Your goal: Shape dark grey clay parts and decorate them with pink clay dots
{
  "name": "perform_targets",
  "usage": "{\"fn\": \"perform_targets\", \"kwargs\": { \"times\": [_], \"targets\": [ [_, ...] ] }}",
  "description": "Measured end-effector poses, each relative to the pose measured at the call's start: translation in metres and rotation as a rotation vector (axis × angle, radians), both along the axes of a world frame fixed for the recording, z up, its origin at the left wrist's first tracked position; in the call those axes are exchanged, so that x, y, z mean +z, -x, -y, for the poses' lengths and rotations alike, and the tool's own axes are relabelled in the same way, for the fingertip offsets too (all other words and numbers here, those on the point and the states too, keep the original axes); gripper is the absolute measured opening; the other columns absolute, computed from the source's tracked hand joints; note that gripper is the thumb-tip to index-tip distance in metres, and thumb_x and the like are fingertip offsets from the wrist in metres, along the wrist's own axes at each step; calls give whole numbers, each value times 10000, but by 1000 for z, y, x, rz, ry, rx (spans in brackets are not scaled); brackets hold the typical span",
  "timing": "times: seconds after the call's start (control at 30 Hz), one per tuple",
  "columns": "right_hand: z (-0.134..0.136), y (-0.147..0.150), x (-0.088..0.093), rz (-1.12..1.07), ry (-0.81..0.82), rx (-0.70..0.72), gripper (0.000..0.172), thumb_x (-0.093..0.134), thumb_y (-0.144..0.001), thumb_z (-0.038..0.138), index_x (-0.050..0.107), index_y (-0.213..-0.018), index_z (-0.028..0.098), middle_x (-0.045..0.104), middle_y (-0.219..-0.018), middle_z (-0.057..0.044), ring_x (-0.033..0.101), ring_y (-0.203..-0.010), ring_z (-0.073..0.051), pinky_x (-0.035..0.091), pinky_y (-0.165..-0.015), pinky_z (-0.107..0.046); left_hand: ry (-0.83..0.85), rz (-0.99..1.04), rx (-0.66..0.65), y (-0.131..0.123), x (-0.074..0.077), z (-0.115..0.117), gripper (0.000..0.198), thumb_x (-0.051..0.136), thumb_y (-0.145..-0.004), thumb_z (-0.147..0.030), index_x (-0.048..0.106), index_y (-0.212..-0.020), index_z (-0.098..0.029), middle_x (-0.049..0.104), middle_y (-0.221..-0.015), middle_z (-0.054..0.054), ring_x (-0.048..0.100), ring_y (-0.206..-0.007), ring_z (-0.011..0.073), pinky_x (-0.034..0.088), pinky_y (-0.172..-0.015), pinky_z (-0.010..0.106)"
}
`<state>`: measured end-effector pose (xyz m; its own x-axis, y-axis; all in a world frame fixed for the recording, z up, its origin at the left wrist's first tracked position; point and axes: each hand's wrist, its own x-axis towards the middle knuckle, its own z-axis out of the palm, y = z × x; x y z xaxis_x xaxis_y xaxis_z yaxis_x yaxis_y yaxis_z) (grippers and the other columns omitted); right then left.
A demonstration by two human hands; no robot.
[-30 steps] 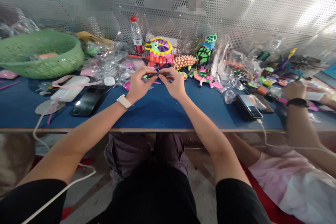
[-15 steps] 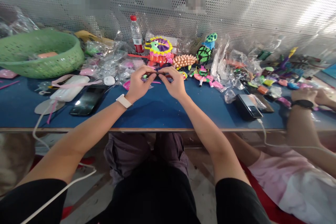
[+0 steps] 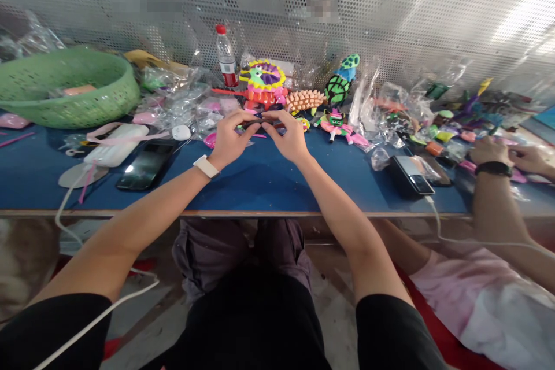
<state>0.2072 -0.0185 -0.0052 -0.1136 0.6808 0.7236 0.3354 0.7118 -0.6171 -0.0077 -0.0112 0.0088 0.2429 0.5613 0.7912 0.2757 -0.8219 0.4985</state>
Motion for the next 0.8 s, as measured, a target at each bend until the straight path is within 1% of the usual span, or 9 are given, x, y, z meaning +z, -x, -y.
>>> {"fn": "perform_targets", "kwargs": {
  "times": [0.1,0.2,0.3,0.43,0.57,0.67,0.8],
  "targets": [
    [-3,-2,-1,11,-4,23,264,771,-1119,505,881,-1203,280,871,-1160,-71,843,-1063,-248,735,-929,-421,54,27,-9,-1,2,3,404,765,-1148,-608,853,-1050,-226,871,-1067,102,811,-1005,237,654,-941,378],
    [-2,-2,1,33,-29,23,222,780,-1116,457,891,-1182,276,875,-1128,-68,840,-1028,-244,731,-901,-413,120,78,-54,-3,3,4,559,704,-1140,-743,851,-999,-222,862,-1007,101,795,-911,216,637,-842,349],
    [0,-3,3,91,-66,-8,189,789,-1116,418,897,-1179,276,877,-1108,-67,834,-1011,-244,726,-888,-404,194,125,-89,-4,2,2,619,728,-1096,-809,842,-943,-220,844,-934,84,769,-840,207,619,-788,343],
    [2,-5,5,196,-87,-63,180,784,-1127,397,905,-1193,281,879,-1125,-72,821,-993,-248,730,-887,-407,307,173,-92,-3,-3,-5,583,806,-1055,-784,820,-880,-229,781,-825,48,703,-769,195,569,-728,336],
    [4,-5,7,245,-99,-80,196,768,-1140,400,911,-1189,274,880,-1149,-88,820,-1017,-262,737,-887,-415,379,185,-104,-3,-6,-8,485,855,-1044,-687,835,-883,-230,771,-831,43,675,-779,194,547,-726,336],
    [5,-4,7,245,-77,-78,209,765,-1143,416,906,-1193,271,874,-1152,-93,816,-1035,-268,740,-877,-415,399,181,-104,-4,-4,-7,463,858,-1037,-666,838,-881,-230,796,-863,49,685,-806,199,554,-740,334],
    [5,-1,5,186,-58,-40,223,757,-1148,431,894,-1182,259,855,-1146,-99,814,-1035,-274,742,-897,-449,380,174,-129,-5,-2,-5,511,867,-1014,-726,851,-896,-230,812,-877,64,709,-807,204,566,-739,337]
  ]
}}
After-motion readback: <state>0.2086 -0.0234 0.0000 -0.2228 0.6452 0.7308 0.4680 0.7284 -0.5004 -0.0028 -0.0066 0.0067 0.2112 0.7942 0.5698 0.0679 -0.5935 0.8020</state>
